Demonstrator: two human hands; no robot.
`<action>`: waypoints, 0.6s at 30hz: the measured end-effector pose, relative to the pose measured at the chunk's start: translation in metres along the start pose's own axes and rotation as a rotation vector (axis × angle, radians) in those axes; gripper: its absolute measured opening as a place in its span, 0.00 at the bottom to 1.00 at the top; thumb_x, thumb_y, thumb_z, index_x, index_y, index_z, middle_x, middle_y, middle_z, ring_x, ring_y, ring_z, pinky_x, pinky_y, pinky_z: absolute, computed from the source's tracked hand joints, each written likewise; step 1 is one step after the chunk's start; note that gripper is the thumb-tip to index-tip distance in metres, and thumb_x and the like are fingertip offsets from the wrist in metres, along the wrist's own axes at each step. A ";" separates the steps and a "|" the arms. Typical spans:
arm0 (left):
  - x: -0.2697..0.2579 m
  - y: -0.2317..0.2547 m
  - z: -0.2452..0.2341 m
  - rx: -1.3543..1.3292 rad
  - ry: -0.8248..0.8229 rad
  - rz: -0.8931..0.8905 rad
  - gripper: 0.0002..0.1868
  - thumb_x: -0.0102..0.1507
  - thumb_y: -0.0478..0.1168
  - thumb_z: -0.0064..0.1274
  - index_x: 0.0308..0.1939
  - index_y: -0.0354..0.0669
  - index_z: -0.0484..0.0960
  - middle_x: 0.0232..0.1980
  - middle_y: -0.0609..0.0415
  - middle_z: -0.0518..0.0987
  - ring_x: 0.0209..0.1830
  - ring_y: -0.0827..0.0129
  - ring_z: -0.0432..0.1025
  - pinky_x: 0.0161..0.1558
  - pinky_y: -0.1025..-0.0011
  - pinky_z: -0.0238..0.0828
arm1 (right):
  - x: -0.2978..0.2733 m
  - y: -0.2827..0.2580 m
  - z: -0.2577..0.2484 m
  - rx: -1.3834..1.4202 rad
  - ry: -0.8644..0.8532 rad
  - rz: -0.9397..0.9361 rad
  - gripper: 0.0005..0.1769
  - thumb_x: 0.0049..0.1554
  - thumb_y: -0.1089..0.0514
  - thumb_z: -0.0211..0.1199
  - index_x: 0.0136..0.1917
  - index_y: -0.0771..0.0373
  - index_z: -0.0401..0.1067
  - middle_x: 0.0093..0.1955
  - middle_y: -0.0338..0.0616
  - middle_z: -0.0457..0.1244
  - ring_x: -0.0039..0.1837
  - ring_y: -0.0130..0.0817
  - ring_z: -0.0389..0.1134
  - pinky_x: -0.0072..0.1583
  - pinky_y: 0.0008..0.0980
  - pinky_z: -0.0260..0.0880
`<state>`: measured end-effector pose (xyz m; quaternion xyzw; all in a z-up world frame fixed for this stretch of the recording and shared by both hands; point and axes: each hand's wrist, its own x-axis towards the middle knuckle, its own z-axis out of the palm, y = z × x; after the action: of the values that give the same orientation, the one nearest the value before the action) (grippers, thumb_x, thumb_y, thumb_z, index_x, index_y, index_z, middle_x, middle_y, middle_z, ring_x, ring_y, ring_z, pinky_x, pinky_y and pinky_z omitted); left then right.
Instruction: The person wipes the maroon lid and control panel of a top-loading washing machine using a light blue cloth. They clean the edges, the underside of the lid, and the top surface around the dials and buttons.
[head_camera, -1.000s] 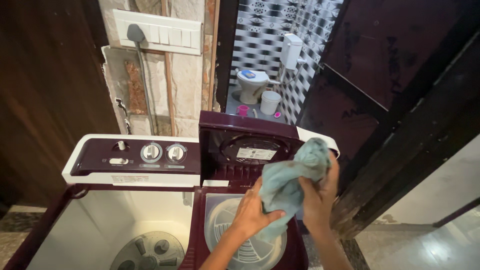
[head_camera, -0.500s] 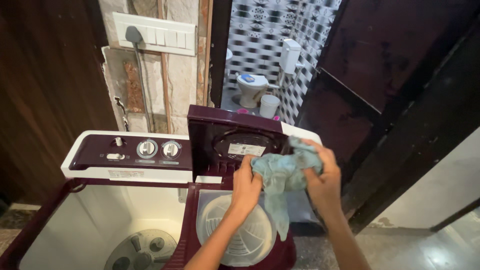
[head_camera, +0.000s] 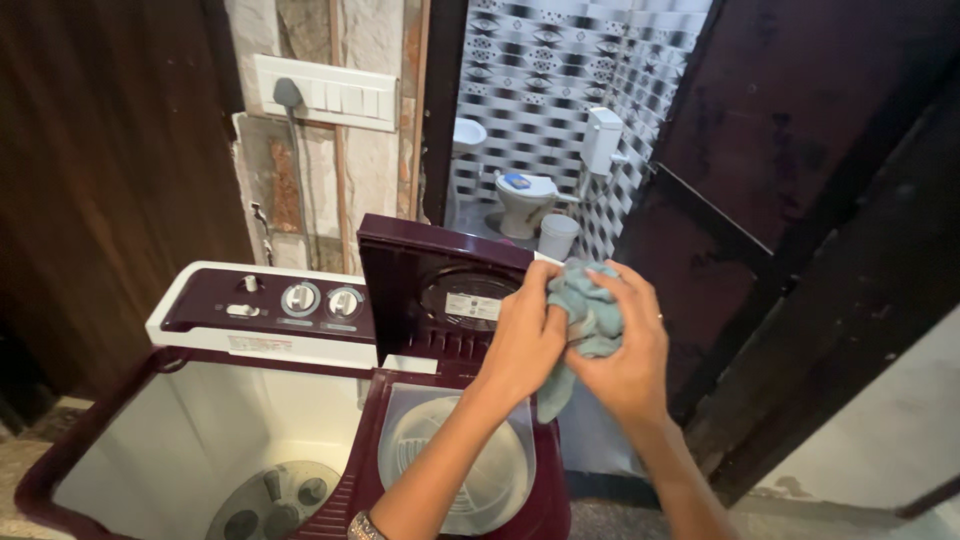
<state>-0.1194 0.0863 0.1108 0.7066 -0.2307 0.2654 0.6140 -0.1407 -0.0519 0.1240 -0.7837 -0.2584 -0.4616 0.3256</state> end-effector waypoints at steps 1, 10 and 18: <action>0.004 0.007 -0.002 -0.003 0.004 0.073 0.17 0.64 0.32 0.42 0.58 0.36 0.69 0.43 0.33 0.80 0.47 0.37 0.77 0.50 0.53 0.71 | 0.005 0.001 -0.002 0.036 0.025 -0.027 0.40 0.36 0.64 0.75 0.64 0.61 0.70 0.68 0.53 0.63 0.67 0.49 0.68 0.66 0.41 0.68; 0.030 0.020 -0.050 0.278 0.082 0.356 0.25 0.68 0.45 0.56 0.64 0.35 0.70 0.59 0.37 0.80 0.61 0.48 0.75 0.62 0.58 0.69 | 0.059 0.027 -0.009 0.213 0.178 -0.060 0.29 0.48 0.63 0.78 0.61 0.68 0.71 0.66 0.51 0.66 0.66 0.43 0.71 0.67 0.35 0.70; 0.034 -0.032 -0.120 0.660 0.505 0.213 0.38 0.57 0.40 0.64 0.68 0.28 0.67 0.64 0.32 0.73 0.66 0.39 0.66 0.64 0.54 0.62 | 0.134 0.024 0.045 0.240 0.325 -0.045 0.35 0.51 0.52 0.82 0.64 0.68 0.69 0.62 0.51 0.59 0.63 0.44 0.66 0.65 0.40 0.67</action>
<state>-0.0837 0.2095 0.1219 0.7503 -0.0472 0.5516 0.3613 -0.0397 -0.0203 0.2208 -0.6486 -0.2728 -0.5550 0.4437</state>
